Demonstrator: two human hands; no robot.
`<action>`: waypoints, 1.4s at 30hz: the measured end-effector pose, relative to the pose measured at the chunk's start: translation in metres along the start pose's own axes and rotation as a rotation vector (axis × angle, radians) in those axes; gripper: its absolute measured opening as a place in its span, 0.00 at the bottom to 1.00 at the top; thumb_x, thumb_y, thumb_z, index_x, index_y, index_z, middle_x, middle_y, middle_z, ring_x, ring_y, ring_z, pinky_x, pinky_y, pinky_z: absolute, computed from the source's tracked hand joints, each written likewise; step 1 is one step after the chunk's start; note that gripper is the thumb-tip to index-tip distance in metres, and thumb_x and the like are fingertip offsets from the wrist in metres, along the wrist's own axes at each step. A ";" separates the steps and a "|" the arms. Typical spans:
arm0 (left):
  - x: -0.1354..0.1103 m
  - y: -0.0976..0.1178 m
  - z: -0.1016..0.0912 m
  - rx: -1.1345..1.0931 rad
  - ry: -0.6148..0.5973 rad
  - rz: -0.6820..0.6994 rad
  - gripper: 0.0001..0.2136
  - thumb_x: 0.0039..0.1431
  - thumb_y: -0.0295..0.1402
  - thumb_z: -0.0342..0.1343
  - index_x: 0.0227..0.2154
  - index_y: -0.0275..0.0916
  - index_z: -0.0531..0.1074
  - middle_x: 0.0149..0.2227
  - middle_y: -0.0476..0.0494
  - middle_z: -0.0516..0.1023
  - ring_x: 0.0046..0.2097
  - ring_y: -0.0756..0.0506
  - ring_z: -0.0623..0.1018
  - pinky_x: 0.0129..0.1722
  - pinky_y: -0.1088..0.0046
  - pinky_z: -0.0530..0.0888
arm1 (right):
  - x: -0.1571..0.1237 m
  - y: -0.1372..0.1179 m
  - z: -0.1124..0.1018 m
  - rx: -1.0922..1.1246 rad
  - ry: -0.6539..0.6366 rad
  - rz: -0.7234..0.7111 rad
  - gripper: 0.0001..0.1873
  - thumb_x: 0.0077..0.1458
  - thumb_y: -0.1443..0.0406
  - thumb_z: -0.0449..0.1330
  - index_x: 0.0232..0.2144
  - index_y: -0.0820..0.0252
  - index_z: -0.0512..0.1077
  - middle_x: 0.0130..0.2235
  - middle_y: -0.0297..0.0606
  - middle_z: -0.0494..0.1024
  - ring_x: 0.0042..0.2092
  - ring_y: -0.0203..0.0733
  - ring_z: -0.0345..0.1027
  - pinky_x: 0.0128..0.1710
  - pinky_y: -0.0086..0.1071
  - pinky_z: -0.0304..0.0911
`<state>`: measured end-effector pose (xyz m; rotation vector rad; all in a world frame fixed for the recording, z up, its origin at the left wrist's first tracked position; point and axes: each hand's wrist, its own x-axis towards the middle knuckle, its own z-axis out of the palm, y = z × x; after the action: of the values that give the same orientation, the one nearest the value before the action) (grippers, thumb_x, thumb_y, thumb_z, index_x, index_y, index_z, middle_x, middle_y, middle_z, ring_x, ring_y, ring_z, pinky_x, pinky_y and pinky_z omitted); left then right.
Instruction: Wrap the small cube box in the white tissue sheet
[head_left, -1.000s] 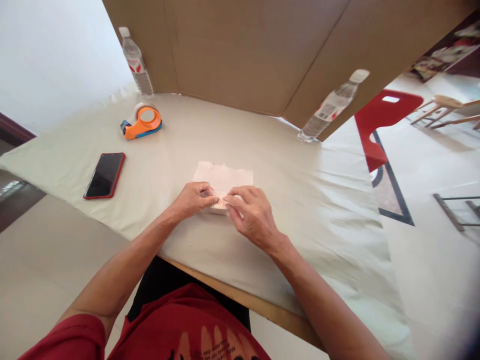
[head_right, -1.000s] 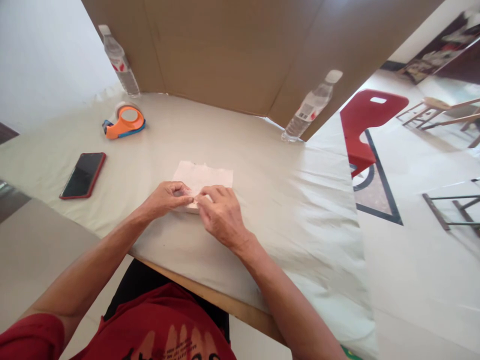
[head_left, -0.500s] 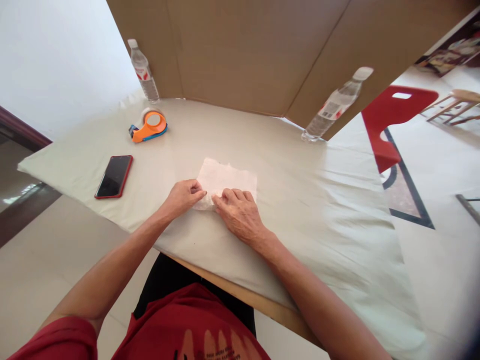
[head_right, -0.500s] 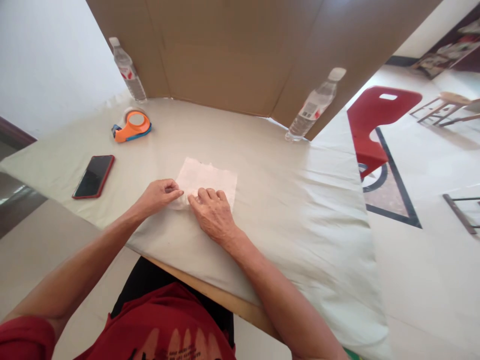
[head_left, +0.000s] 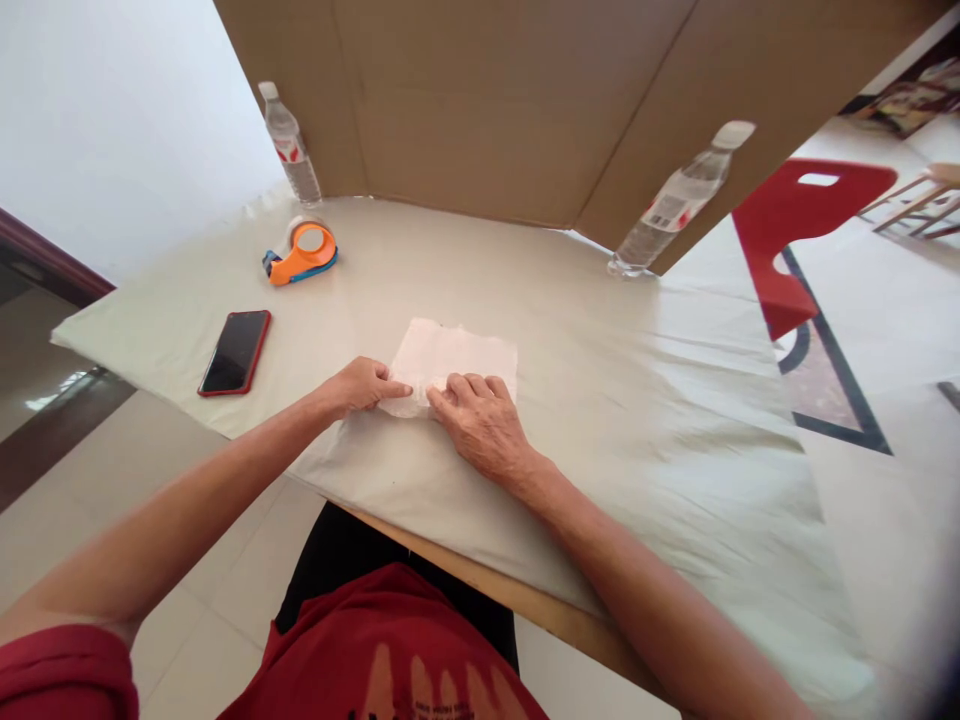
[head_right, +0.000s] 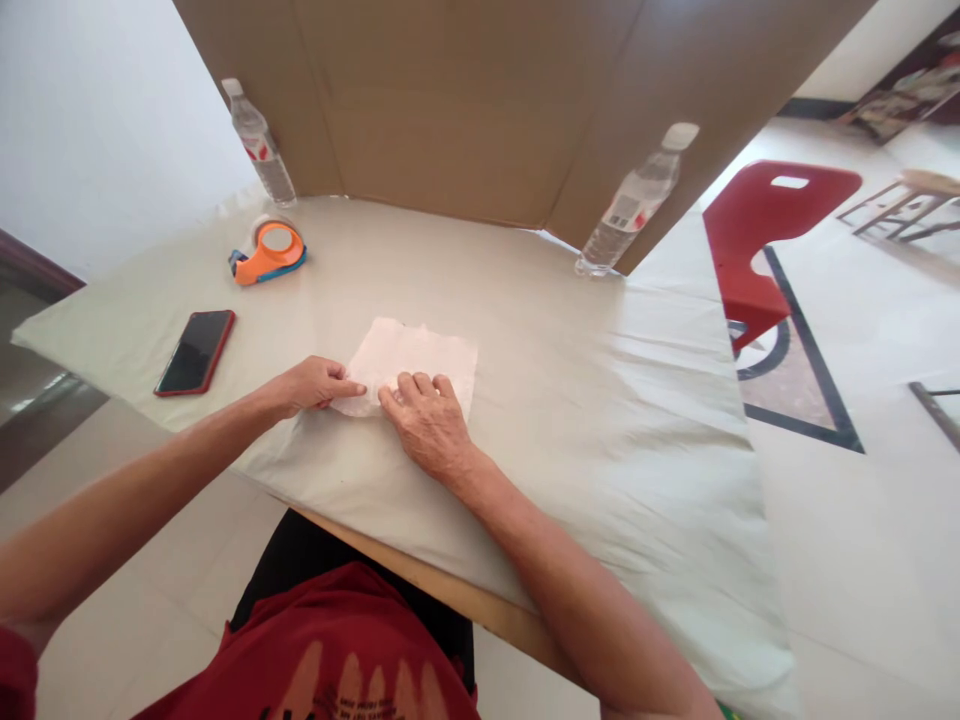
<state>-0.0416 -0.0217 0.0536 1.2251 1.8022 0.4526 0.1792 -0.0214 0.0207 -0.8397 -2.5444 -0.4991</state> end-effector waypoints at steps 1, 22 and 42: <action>0.000 0.002 0.001 -0.016 -0.017 0.013 0.15 0.45 0.39 0.64 0.18 0.39 0.63 0.14 0.57 0.58 0.19 0.54 0.57 0.21 0.76 0.53 | 0.000 0.000 0.000 0.005 -0.003 0.001 0.13 0.66 0.71 0.50 0.45 0.57 0.73 0.40 0.43 0.75 0.40 0.46 0.59 0.41 0.41 0.47; -0.009 0.022 0.033 -0.434 -0.039 -0.083 0.03 0.45 0.27 0.57 0.26 0.36 0.70 0.22 0.50 0.73 0.24 0.50 0.72 0.17 0.77 0.68 | 0.002 0.000 0.001 0.018 -0.022 -0.020 0.13 0.63 0.72 0.52 0.47 0.58 0.72 0.39 0.44 0.75 0.41 0.48 0.60 0.42 0.42 0.48; -0.021 0.003 0.048 0.424 0.363 0.850 0.09 0.62 0.34 0.55 0.36 0.36 0.79 0.37 0.40 0.77 0.39 0.44 0.76 0.39 0.69 0.72 | -0.021 0.029 -0.028 0.493 -0.018 0.398 0.17 0.58 0.64 0.57 0.49 0.61 0.71 0.53 0.50 0.77 0.54 0.53 0.69 0.53 0.45 0.58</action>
<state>0.0018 -0.0475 0.0395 2.3400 1.6319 0.8278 0.2203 -0.0221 0.0406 -1.1073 -2.2716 0.2506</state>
